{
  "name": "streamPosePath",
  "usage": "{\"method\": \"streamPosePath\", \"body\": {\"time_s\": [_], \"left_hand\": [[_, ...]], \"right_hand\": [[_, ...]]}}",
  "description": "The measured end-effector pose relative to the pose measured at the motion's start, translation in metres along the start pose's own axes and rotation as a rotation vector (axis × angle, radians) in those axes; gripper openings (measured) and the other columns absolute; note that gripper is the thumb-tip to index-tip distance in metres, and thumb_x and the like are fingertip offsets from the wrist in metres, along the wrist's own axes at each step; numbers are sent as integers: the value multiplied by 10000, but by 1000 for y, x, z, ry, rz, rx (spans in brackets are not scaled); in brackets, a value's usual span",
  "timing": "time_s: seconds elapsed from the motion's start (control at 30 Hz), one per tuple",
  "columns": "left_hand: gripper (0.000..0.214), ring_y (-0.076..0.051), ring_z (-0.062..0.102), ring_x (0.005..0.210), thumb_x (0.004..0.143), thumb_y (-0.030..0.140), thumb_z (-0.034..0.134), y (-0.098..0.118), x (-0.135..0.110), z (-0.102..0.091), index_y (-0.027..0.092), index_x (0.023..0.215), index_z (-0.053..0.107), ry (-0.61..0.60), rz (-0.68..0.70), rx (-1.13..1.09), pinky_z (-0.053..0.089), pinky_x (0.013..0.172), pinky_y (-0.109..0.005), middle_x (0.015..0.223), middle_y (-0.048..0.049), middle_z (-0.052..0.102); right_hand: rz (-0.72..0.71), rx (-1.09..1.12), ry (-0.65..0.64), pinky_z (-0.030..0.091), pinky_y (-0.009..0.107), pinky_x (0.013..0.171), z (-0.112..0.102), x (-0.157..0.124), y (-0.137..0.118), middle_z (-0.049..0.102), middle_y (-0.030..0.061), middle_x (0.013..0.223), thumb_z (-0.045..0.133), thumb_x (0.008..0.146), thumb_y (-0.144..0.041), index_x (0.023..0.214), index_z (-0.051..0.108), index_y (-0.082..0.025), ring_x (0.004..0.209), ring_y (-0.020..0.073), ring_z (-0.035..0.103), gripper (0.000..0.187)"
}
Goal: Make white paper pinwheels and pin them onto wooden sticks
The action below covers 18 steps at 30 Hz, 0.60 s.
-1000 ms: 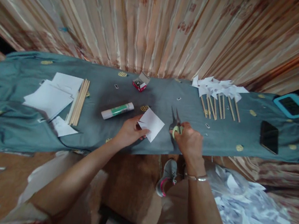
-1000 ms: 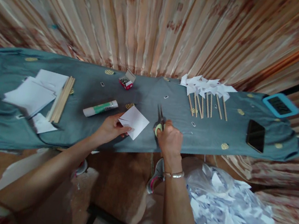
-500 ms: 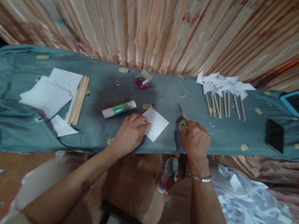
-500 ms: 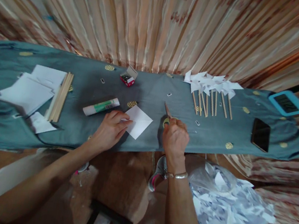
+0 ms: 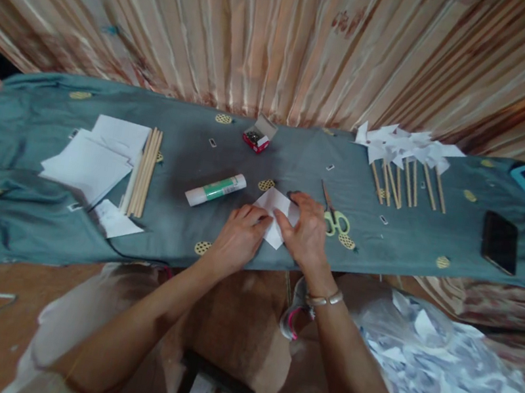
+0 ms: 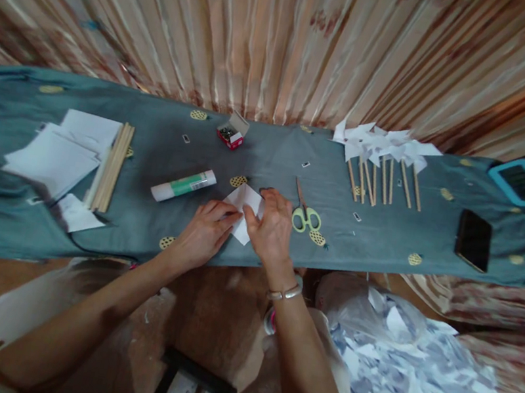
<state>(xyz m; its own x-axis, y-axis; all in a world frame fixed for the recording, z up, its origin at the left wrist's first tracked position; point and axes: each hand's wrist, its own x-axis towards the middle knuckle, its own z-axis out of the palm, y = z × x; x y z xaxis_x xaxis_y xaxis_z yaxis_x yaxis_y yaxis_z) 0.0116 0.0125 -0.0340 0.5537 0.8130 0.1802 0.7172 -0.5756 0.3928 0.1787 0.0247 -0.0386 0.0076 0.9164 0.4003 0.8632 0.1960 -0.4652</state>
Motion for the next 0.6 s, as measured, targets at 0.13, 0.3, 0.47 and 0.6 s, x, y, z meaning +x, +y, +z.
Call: {"method": "streamPosePath", "body": {"time_s": [0.13, 0.3, 0.47, 0.6], "left_hand": [[345, -279, 496, 1076, 958, 186, 400, -2, -2, 3, 121, 1235, 595, 8, -2, -23, 453, 870, -432, 1164, -134, 619], [340, -286, 498, 1069, 952, 196, 421, -6, -3, 3, 104, 1226, 601, 18, -9, -48, 462, 891, -442, 1180, -140, 611], [319, -289, 511, 1065, 946, 225, 453, -9, -5, -2, 83, 1173, 627, 19, 6, -46, 463, 914, -441, 1157, -152, 611], [292, -279, 526, 1045, 942, 230, 468, -13, -9, -7, 101, 1139, 640, 25, 1, -40, 472, 907, -436, 1135, -144, 619]], "right_hand": [[17, 16, -37, 450, 507, 995, 10, -1, 5, 635, 206, 1239, 544, 892, -439, 1143, 633, -117, 1162, 327, 562, 418], [25, 34, -27, 440, 497, 1011, 7, -2, 14, 641, 190, 1229, 541, 894, -397, 1150, 619, -126, 1166, 316, 560, 381], [35, -1, -21, 411, 495, 1043, 1, -3, 26, 639, 193, 1235, 518, 899, -355, 1163, 606, -127, 1182, 309, 555, 359], [47, -41, -12, 405, 488, 1045, -5, -4, 35, 641, 185, 1232, 507, 894, -307, 1158, 602, -136, 1182, 305, 552, 329]]}}
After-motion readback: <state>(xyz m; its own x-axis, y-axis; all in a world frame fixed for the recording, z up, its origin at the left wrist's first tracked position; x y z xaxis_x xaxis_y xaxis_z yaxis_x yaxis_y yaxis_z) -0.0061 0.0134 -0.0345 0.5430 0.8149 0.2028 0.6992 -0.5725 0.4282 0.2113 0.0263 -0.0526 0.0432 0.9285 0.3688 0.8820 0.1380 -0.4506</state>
